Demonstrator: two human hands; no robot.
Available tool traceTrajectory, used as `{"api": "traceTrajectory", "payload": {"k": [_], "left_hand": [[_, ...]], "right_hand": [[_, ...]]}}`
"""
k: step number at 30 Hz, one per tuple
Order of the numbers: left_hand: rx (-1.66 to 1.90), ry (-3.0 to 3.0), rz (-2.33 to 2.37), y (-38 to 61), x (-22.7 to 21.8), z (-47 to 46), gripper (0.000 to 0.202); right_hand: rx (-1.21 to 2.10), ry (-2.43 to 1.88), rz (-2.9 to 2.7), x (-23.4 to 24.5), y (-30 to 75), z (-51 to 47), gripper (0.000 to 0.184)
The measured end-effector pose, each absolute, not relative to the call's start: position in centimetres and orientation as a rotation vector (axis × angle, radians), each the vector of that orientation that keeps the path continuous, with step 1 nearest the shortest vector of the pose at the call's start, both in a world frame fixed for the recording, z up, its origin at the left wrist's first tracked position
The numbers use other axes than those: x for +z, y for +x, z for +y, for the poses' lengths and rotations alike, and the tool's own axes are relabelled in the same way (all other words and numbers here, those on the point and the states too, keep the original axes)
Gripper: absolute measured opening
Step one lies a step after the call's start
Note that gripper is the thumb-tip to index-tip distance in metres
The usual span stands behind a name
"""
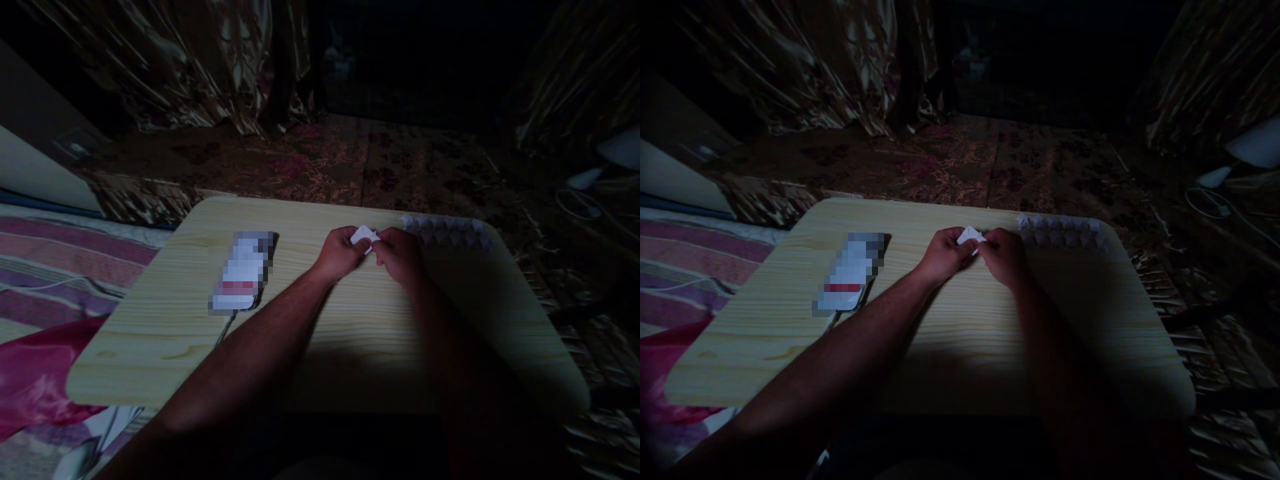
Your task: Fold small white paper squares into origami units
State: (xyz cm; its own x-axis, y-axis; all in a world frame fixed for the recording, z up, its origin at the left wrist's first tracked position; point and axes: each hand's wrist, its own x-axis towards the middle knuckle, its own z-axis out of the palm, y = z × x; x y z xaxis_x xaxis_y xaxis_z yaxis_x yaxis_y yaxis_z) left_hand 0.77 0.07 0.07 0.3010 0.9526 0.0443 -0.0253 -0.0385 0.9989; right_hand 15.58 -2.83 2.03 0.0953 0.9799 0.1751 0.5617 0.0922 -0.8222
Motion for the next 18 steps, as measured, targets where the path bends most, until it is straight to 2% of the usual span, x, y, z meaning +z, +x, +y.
{"api": "traceTrajectory", "payload": {"k": [9, 18], "left_hand": [[1.022, 1.371, 0.966, 0.96, 0.22, -0.17, 0.019], [1.043, 1.331, 0.948, 0.93, 0.07, -0.04, 0.015]], "right_hand": [[0.562, -1.541, -1.669, 1.68, 16.1, -2.61, 0.013], [0.722, -1.562, -1.583, 2.05, 15.82, -2.66, 0.012]]}}
